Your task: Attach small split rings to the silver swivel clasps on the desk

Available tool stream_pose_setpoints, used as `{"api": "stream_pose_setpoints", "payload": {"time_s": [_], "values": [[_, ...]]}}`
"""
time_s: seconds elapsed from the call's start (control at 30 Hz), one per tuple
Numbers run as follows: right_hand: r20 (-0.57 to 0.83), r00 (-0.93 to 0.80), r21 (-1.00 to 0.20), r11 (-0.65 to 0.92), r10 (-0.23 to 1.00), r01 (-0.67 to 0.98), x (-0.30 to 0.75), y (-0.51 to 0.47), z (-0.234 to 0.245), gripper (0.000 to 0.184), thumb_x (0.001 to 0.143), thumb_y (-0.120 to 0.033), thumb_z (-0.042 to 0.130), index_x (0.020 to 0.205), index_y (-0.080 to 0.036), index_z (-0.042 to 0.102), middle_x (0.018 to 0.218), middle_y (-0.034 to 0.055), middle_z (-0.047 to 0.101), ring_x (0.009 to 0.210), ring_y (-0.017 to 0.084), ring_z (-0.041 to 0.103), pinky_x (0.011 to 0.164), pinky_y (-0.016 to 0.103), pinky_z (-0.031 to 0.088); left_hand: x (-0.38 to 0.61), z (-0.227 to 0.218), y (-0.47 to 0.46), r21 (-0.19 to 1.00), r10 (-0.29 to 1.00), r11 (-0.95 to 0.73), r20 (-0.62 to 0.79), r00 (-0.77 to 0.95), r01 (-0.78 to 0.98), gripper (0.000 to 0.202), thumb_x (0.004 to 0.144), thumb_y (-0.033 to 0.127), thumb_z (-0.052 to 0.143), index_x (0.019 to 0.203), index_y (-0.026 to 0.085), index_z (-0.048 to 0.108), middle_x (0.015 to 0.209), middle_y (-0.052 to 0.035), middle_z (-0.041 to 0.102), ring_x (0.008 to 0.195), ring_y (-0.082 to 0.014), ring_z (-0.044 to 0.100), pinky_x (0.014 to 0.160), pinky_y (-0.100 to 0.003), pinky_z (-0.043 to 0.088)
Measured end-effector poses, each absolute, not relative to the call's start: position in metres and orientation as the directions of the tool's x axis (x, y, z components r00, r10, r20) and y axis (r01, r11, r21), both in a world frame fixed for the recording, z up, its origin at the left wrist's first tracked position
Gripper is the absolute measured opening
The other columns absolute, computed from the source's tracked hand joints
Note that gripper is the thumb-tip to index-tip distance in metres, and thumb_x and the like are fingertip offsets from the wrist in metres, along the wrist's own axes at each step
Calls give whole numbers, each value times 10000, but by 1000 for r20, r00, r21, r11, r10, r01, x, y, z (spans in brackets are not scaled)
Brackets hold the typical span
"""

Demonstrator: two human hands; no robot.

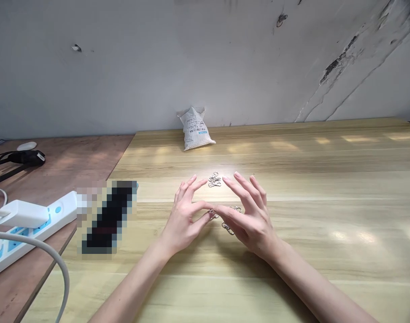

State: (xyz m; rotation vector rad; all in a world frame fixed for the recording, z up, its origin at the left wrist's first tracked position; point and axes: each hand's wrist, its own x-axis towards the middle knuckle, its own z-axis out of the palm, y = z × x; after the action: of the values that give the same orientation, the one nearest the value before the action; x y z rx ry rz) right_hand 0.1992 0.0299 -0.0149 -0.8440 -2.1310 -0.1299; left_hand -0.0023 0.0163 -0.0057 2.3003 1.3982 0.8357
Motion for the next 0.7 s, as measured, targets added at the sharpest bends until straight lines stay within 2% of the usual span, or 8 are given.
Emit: {"api": "stream_pose_setpoints", "payload": {"time_s": [0.2,0.37,0.43,0.6,0.7], "values": [[726,-408,-219,750,553,624,202,32,-15,195,886,-157,595,1021,-283,660,1525,42,391,1398,304,364,1116,576,295,-8,-8,20,680,930,-367,282,235,636,109,896,297,623,886,297,732,1480,7,435,1463,-276,217,1158,-578,254],[726,-401,-223,743,559,631,202,33,-15,146,875,-149,599,964,-256,644,1469,70,462,1391,291,378,1119,578,293,-9,-7,21,702,940,-338,284,189,627,109,896,321,624,858,280,717,1460,-5,458,1455,-267,240,1153,-584,257],[721,-415,-215,748,555,628,202,34,-16,137,878,-153,596,960,-252,644,1465,77,466,1396,291,369,1123,581,284,-7,-7,20,644,924,-379,307,230,664,111,902,297,613,854,272,710,1466,-8,450,1456,-269,238,1146,-580,269],[690,-510,-154,793,514,590,200,35,-16,165,899,-169,569,996,-282,641,1450,47,498,1406,272,357,1132,587,260,2,-8,16,333,818,-563,358,450,757,143,906,182,560,881,241,688,1485,-41,433,1459,-282,230,1165,-578,208],[711,-461,-201,782,531,590,199,35,-15,169,895,-158,580,1001,-269,648,1421,63,525,1385,275,392,1127,569,280,4,-7,15,350,839,-526,363,406,775,122,909,210,560,877,236,674,1479,-46,436,1453,-285,240,1156,-569,227]]}}
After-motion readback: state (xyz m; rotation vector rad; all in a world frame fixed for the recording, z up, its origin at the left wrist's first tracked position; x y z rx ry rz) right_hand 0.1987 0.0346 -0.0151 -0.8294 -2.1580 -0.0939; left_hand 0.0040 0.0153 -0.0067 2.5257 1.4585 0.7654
